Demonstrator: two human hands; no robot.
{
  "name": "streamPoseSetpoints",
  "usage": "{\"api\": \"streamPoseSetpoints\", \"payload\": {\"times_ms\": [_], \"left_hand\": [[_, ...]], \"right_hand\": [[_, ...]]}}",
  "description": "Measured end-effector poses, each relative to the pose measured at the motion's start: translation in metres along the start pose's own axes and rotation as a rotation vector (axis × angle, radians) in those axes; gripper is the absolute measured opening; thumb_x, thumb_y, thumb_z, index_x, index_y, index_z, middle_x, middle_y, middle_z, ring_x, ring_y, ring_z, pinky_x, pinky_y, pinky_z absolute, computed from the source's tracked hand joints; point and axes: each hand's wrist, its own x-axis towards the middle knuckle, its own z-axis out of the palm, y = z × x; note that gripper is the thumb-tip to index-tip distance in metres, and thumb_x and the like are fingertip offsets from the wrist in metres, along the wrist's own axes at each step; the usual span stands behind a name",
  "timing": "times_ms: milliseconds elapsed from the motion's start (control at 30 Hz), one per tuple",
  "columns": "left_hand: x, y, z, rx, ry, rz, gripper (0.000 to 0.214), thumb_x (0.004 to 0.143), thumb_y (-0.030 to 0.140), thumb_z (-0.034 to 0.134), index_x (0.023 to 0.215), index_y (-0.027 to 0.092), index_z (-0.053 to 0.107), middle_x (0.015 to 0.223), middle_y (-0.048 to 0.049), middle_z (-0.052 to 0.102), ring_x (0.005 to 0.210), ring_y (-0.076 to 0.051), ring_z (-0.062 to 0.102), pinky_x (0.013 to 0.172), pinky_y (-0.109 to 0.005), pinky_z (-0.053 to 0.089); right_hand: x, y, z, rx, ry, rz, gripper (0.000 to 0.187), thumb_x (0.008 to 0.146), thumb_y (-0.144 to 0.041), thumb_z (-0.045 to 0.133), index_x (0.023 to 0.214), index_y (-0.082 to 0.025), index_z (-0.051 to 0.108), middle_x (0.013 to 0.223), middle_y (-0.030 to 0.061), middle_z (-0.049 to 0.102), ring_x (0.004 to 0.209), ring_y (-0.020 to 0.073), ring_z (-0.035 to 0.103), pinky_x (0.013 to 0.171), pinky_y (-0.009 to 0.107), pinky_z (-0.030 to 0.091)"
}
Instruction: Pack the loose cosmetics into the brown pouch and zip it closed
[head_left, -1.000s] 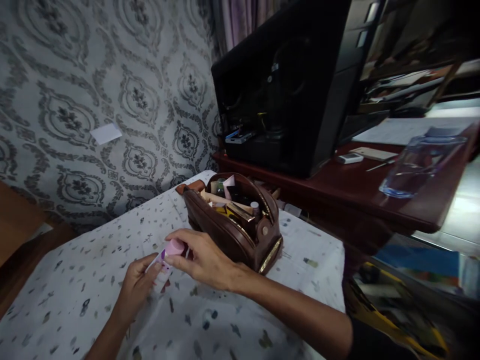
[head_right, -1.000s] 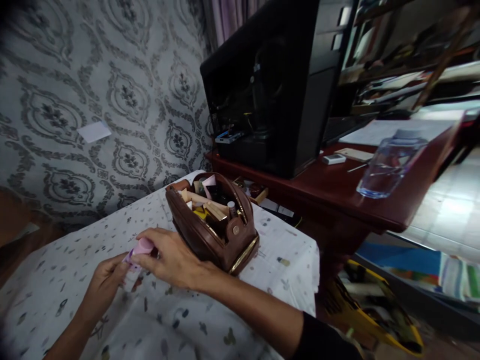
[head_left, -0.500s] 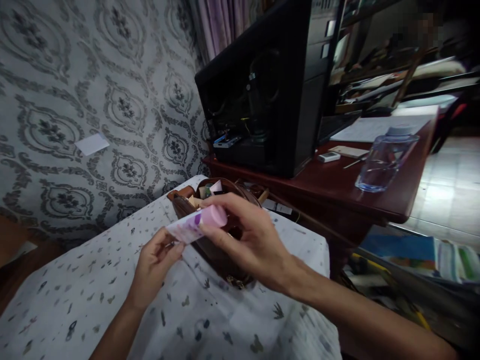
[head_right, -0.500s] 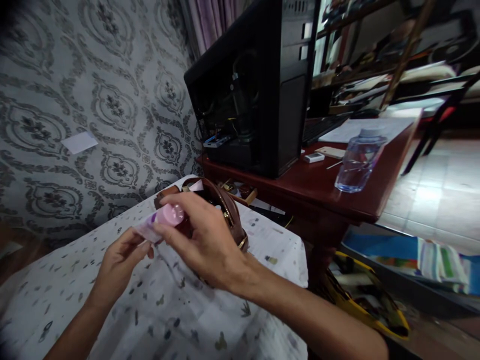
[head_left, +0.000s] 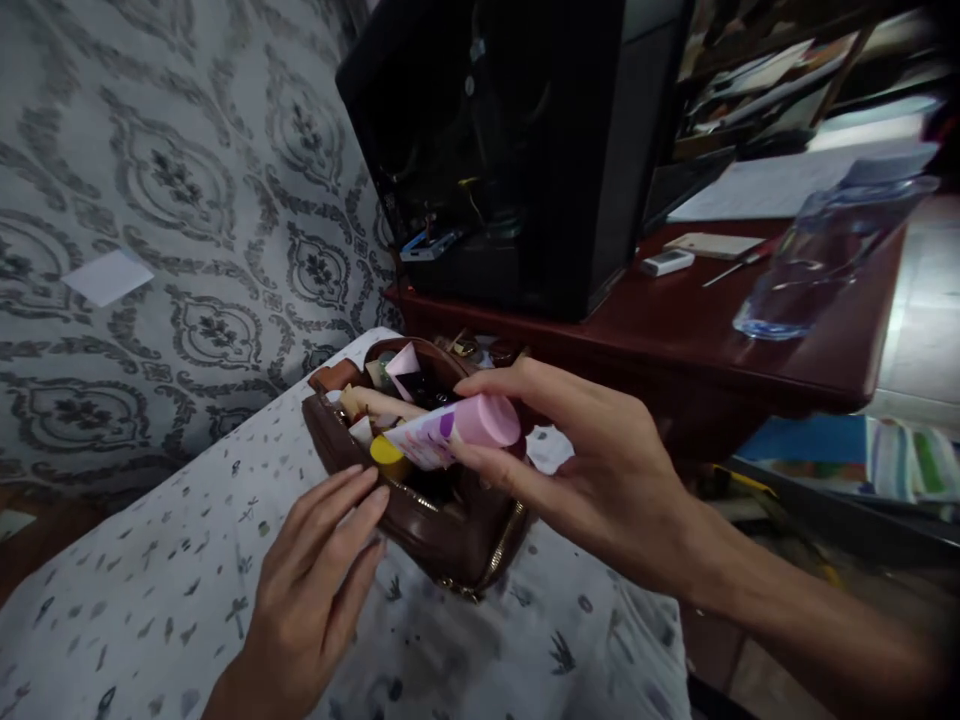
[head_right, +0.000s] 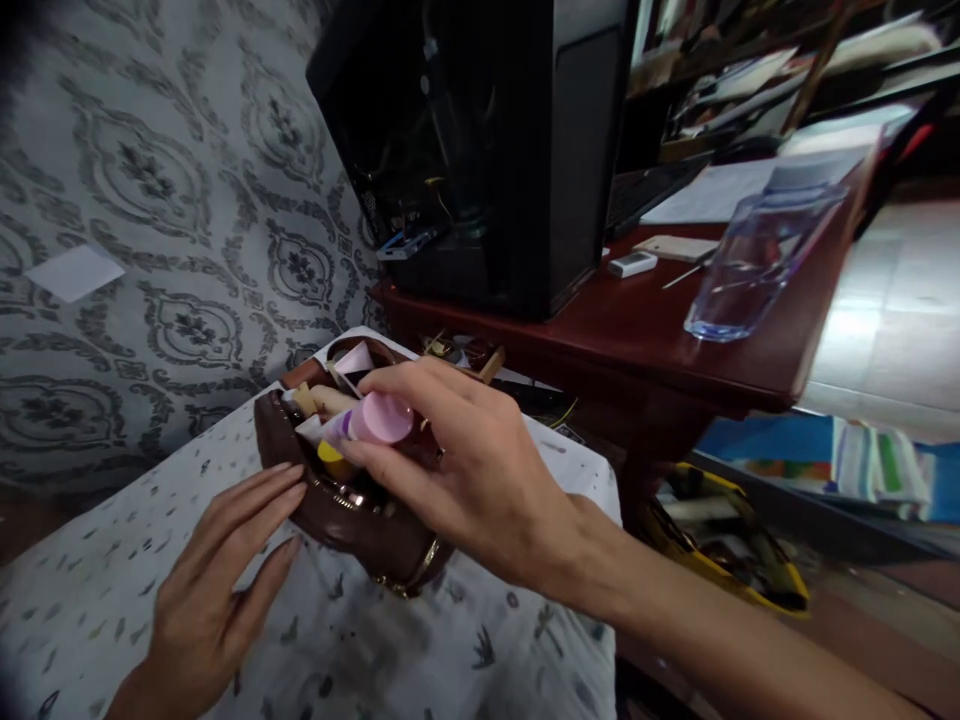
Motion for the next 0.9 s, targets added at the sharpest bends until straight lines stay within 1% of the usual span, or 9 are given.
{"api": "streamPoseSetpoints", "payload": {"times_ms": [133,233,367,500,567,600,700,800,900], "left_hand": [[-0.009,0.001,0.001,0.034,-0.006,-0.028,0.070,0.093,0.008,0.056,0.157,0.032,0.041,0.147,-0.0057,0.060,0.133,-0.028,0.059,0.101,-0.046,0.061],[-0.015,0.003,0.004,0.067,-0.020,-0.045,0.075,0.089,0.007,0.059,0.157,0.034,0.040,0.151,-0.0027,0.057,0.131,-0.028,0.061,0.096,-0.046,0.064],[-0.019,0.004,0.010,0.102,0.037,-0.106,0.077,0.088,0.006,0.057,0.155,0.040,0.043,0.149,0.0021,0.059,0.128,-0.030,0.063,0.089,-0.050,0.066],[-0.022,-0.001,0.010,0.120,0.014,-0.067,0.080,0.085,0.007,0.059,0.156,0.039,0.042,0.158,0.0075,0.049,0.132,-0.030,0.060,0.080,-0.044,0.068],[-0.024,-0.004,0.009,0.119,-0.003,-0.050,0.079,0.085,0.008,0.060,0.156,0.038,0.042,0.158,0.0083,0.048,0.132,-0.029,0.060,0.078,-0.042,0.068],[-0.024,-0.005,0.008,0.119,-0.004,-0.051,0.078,0.086,0.008,0.060,0.156,0.038,0.042,0.157,0.0073,0.051,0.131,-0.029,0.061,0.078,-0.041,0.068],[-0.025,-0.007,0.006,0.117,-0.015,-0.028,0.078,0.084,0.006,0.063,0.155,0.034,0.045,0.152,0.0033,0.057,0.130,-0.027,0.062,0.084,-0.037,0.066],[-0.021,-0.006,0.006,0.098,-0.019,0.008,0.082,0.080,-0.002,0.064,0.154,0.030,0.046,0.159,0.0044,0.050,0.133,-0.022,0.060,0.098,-0.030,0.060],[-0.016,-0.005,0.007,0.076,-0.025,0.010,0.084,0.081,-0.005,0.063,0.156,0.028,0.043,0.164,0.0063,0.042,0.138,-0.020,0.055,0.107,-0.028,0.054]], "right_hand": [[-0.002,0.011,0.002,0.002,-0.018,-0.018,0.017,0.098,-0.033,0.067,0.113,-0.026,0.067,0.090,0.0017,0.069,0.075,0.0165,0.067,0.070,0.028,0.057],[-0.003,0.018,0.004,0.009,-0.033,-0.008,0.018,0.098,-0.033,0.067,0.114,-0.024,0.067,0.094,0.0027,0.069,0.079,0.0167,0.068,0.073,0.026,0.059],[-0.006,0.022,0.007,0.042,-0.058,0.012,0.024,0.096,-0.031,0.070,0.119,-0.023,0.067,0.102,0.0037,0.071,0.086,0.0162,0.071,0.079,0.025,0.061],[-0.005,0.021,0.007,0.094,-0.047,0.056,0.026,0.096,-0.031,0.071,0.121,-0.033,0.066,0.103,-0.0014,0.074,0.087,0.0165,0.073,0.082,0.028,0.062],[-0.004,0.020,0.006,0.127,-0.050,0.080,0.027,0.095,-0.034,0.072,0.121,-0.036,0.064,0.099,-0.0039,0.075,0.083,0.0158,0.073,0.078,0.028,0.062],[-0.004,0.021,0.006,0.135,-0.057,0.076,0.027,0.095,-0.036,0.072,0.120,-0.035,0.064,0.097,-0.0036,0.075,0.081,0.0151,0.072,0.074,0.026,0.062],[-0.003,0.022,0.007,0.085,-0.148,0.069,0.020,0.096,-0.038,0.069,0.112,-0.027,0.067,0.091,-0.0015,0.074,0.074,0.0126,0.070,0.061,0.023,0.059],[-0.001,0.022,0.011,0.018,-0.258,0.067,0.013,0.099,-0.032,0.065,0.105,-0.021,0.070,0.092,-0.0012,0.072,0.072,0.0106,0.066,0.059,0.023,0.052],[0.001,0.023,0.017,0.024,-0.309,0.026,0.012,0.100,-0.028,0.064,0.105,-0.019,0.069,0.091,-0.0016,0.069,0.074,0.0105,0.063,0.063,0.024,0.047]]}}
